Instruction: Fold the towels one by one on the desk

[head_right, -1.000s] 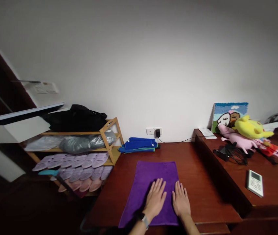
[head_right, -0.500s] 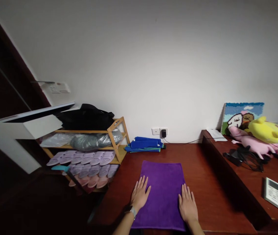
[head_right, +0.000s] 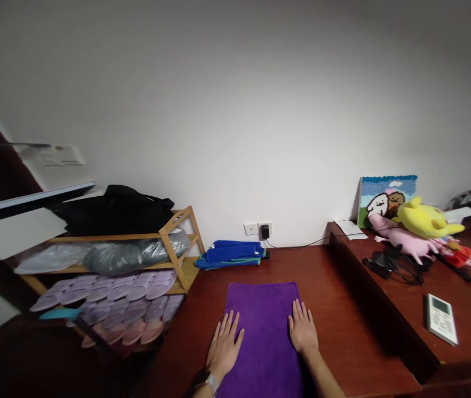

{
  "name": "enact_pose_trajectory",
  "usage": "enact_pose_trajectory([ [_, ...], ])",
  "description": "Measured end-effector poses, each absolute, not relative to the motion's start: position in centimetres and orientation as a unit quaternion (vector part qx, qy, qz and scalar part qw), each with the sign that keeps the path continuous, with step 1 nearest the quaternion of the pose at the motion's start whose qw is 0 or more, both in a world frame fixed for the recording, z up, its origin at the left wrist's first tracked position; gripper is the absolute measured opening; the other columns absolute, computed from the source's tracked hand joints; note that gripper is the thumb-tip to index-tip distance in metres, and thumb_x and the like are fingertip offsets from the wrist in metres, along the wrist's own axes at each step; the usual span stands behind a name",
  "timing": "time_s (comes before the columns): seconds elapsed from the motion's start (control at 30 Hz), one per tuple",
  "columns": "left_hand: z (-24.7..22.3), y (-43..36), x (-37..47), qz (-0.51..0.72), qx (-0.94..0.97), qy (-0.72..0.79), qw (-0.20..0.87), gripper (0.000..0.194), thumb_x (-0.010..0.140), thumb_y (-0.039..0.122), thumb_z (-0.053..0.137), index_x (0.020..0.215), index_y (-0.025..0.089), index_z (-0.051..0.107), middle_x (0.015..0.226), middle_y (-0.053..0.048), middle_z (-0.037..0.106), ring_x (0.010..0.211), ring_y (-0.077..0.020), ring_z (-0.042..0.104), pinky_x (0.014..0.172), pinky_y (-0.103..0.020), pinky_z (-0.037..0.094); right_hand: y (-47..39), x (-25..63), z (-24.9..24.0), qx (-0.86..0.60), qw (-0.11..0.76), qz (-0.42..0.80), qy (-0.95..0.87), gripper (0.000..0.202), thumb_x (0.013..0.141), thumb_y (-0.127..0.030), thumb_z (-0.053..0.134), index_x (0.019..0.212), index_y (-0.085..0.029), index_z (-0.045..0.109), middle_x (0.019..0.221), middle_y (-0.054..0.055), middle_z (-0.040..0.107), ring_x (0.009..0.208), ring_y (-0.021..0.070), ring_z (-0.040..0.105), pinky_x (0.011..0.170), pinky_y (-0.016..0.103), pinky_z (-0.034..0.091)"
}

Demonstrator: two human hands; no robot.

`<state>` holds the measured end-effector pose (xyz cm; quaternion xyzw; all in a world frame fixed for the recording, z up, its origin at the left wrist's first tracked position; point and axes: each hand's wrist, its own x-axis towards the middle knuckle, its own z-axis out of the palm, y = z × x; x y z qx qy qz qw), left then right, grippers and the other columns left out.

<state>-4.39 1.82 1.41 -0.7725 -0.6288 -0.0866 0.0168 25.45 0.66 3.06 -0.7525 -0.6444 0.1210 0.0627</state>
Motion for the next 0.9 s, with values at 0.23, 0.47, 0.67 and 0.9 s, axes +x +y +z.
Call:
enact_pose_trajectory([
  [0.23, 1.7, 1.9, -4.2, -0.08, -0.783, -0.616, 0.019, 0.061, 0.105, 0.051, 0.027, 0.159, 0.024, 0.032, 0.167, -0.006, 0.028, 0.154, -0.0249, 0.026, 0.125, -0.05, 0.025, 0.3, 25.3, 3.0, -0.763, 0.081, 0.125, -0.628, 0.069, 0.1, -0.043, 0.013, 0.161, -0.01, 0.018, 0.169, 0.004, 0.017, 0.157, 0.0196, 0.011, 0.128, 0.039, 0.008],
  [0.47, 1.8, 2.1, -4.3, -0.088, -0.796, -0.596, 0.055, 0.054, 0.104, 0.038, 0.031, 0.156, 0.025, 0.039, 0.165, -0.005, 0.034, 0.152, -0.0236, 0.031, 0.125, -0.048, 0.028, 0.5, 25.4, 2.8, -0.761, 0.092, 0.129, -0.629, 0.069, 0.1, -0.043, 0.014, 0.161, -0.01, 0.018, 0.169, 0.004, 0.016, 0.157, 0.0191, 0.012, 0.128, 0.039, 0.007],
  [0.67, 3.5, 2.3, 4.4, -0.124, -0.862, -0.492, 0.012, 0.055, 0.107, 0.04, 0.025, 0.16, 0.027, 0.03, 0.167, -0.002, 0.03, 0.154, -0.0207, 0.027, 0.127, -0.046, 0.026, 0.6, 25.5, 2.4, -0.759, 0.085, 0.121, -0.634, 0.07, 0.1, -0.043, 0.012, 0.161, -0.009, 0.017, 0.169, 0.005, 0.016, 0.157, 0.0201, 0.011, 0.128, 0.04, 0.008],
  [0.9, 1.8, 3.1, 9.7, -0.114, -0.861, -0.491, -0.07, 0.056, 0.106, 0.05, 0.022, 0.16, 0.034, 0.027, 0.168, -0.001, 0.029, 0.155, -0.0225, 0.024, 0.127, -0.049, 0.024, 0.6, 25.6, 1.3, -0.754, 0.061, 0.094, -0.647, 0.07, 0.099, -0.042, 0.014, 0.16, -0.008, 0.019, 0.169, 0.005, 0.016, 0.157, 0.0222, 0.012, 0.128, 0.042, 0.011],
])
